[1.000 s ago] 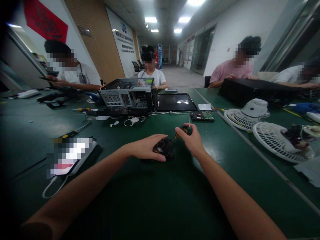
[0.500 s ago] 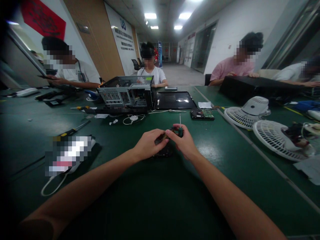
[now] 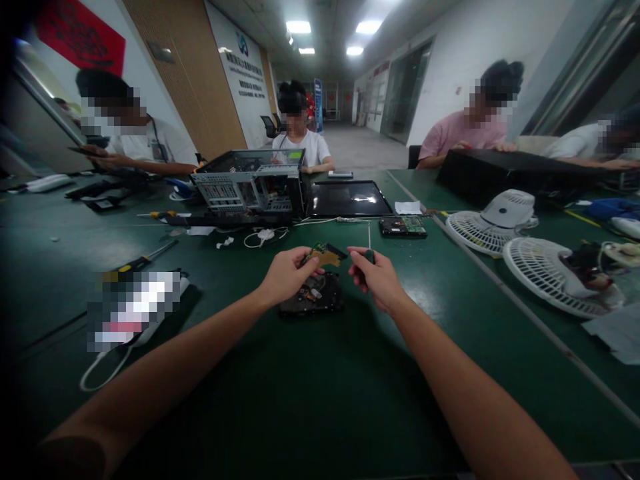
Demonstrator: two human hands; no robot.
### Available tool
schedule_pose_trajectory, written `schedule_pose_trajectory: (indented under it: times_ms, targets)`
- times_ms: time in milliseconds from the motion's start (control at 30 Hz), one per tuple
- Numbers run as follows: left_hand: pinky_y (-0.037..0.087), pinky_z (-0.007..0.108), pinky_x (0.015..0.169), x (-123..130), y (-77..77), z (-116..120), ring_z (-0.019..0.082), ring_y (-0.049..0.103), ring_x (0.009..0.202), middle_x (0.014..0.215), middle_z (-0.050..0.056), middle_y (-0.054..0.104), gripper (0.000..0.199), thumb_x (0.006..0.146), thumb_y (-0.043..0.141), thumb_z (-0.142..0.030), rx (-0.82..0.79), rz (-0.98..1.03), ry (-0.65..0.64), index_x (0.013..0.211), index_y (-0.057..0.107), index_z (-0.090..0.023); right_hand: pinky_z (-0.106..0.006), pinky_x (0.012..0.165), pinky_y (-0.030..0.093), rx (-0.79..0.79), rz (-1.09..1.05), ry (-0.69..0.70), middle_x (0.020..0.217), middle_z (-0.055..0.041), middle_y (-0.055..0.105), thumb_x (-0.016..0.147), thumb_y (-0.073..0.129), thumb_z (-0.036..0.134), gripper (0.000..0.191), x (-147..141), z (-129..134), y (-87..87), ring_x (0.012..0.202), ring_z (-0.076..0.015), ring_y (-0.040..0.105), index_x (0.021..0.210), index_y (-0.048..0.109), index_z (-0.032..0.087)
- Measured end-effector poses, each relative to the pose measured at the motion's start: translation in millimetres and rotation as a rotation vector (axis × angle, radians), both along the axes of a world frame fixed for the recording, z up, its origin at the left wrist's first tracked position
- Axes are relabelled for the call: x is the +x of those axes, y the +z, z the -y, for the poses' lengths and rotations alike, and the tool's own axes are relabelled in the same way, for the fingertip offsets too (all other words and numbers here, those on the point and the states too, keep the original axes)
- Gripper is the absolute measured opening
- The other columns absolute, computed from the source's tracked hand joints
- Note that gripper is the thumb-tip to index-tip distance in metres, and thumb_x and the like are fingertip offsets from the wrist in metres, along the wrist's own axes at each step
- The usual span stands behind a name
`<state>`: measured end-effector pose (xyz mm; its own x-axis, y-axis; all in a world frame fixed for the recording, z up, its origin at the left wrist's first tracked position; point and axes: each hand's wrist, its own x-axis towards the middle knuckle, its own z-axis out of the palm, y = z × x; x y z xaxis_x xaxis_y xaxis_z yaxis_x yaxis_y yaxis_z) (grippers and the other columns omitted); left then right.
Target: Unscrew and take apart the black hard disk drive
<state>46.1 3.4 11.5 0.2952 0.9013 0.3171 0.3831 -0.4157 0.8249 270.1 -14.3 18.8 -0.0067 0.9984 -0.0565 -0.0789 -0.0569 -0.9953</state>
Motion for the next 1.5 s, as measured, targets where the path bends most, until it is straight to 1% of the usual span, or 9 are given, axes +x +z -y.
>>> schedule_pose_trajectory:
  times_ms: [67,133,267,367,567,700,867,1133,1500]
  targets:
    - [0.055,0.027,0.072,0.7,0.5,1.4,0.018,0.075,0.085,0.101,0.003,0.076,0.022,0.100,0.056,-0.032,0.029,-0.011,-0.011,0.110,0.071,-0.019,-0.020,0.034,0.029,-0.027,-0.035,0.088,0.069,0.0006,0.065,0.090,0.071,0.039,0.045,-2.7,3.4,1.9,0.045,-0.0097,0.049,0.131,0.063,0.022]
    - [0.056,0.029,0.076,1.6,2.2,3.4,0.018,0.074,0.087,0.102,0.003,0.076,0.023,0.100,0.056,-0.031,0.073,-0.033,-0.027,0.112,0.071,-0.020,-0.020,0.037,0.033,-0.054,-0.071,0.148,0.076,-0.0029,0.070,0.091,0.070,0.037,0.048,-6.1,5.5,2.0,0.050,-0.0114,0.055,0.135,0.060,0.022]
    - [0.055,0.033,0.088,2.1,7.2,6.3,0.019,0.070,0.097,0.110,0.003,0.075,0.025,0.100,0.055,-0.026,0.190,-0.070,-0.111,0.118,0.072,-0.023,-0.019,0.039,0.034,-0.068,-0.137,0.166,0.099,-0.0107,0.075,0.090,0.071,0.038,0.038,-6.8,2.2,-3.7,0.066,-0.0149,0.066,0.123,0.066,0.021]
    - [0.053,0.037,0.096,1.2,10.0,8.2,0.020,0.066,0.110,0.120,0.005,0.071,0.026,0.097,0.061,-0.023,0.248,-0.096,-0.208,0.121,0.071,-0.025,-0.018,0.036,0.029,-0.060,-0.130,0.120,0.095,-0.0089,0.072,0.088,0.074,0.040,0.032,-2.1,-3.0,-8.5,0.064,-0.0132,0.063,0.112,0.071,0.018]
    - [0.058,0.040,0.089,3.4,6.5,10.8,0.025,0.066,0.109,0.144,0.016,0.055,0.071,0.083,0.083,-0.045,-0.069,0.029,-0.307,0.144,0.053,-0.022,-0.018,0.036,0.031,-0.016,-0.062,0.088,0.075,0.0016,0.060,0.079,0.082,0.032,0.038,0.3,-3.0,-9.0,0.054,-0.0081,0.048,0.114,0.071,0.022]
    - [0.059,0.037,0.084,4.4,3.4,6.3,0.021,0.070,0.100,0.133,0.017,0.063,0.057,0.092,0.074,-0.039,-0.266,0.177,-0.279,0.141,0.052,-0.018,-0.019,0.036,0.030,0.042,-0.090,0.114,0.078,0.0044,0.055,0.078,0.083,0.031,0.057,-3.3,1.1,-5.2,0.056,-0.0085,0.045,0.132,0.066,0.031]
    - [0.060,0.033,0.079,1.5,-0.3,0.7,0.019,0.071,0.093,0.112,0.012,0.071,0.047,0.089,0.076,-0.027,-0.317,0.201,-0.214,0.131,0.059,-0.014,-0.019,0.037,0.031,0.040,-0.091,0.133,0.086,0.0031,0.056,0.078,0.082,0.029,0.067,-4.6,4.0,-2.7,0.060,-0.0091,0.047,0.141,0.060,0.036]
    - [0.061,0.031,0.074,-1.1,0.3,0.7,0.017,0.071,0.086,0.100,0.008,0.073,0.032,0.087,0.075,-0.025,-0.290,0.111,-0.276,0.117,0.068,-0.014,-0.019,0.039,0.034,0.033,-0.021,0.193,0.082,0.0018,0.055,0.080,0.081,0.030,0.048,-1.8,2.0,-4.7,0.058,-0.0083,0.045,0.127,0.069,0.029]
    - [0.060,0.035,0.080,-0.4,-4.1,2.4,0.019,0.070,0.092,0.106,0.008,0.071,0.040,0.087,0.073,-0.027,-0.173,-0.076,-0.277,0.125,0.064,-0.017,-0.020,0.037,0.030,0.038,0.041,0.245,0.084,0.0030,0.056,0.080,0.083,0.033,0.040,-2.5,-0.4,-14.7,0.053,-0.0060,0.043,0.117,0.071,0.025]
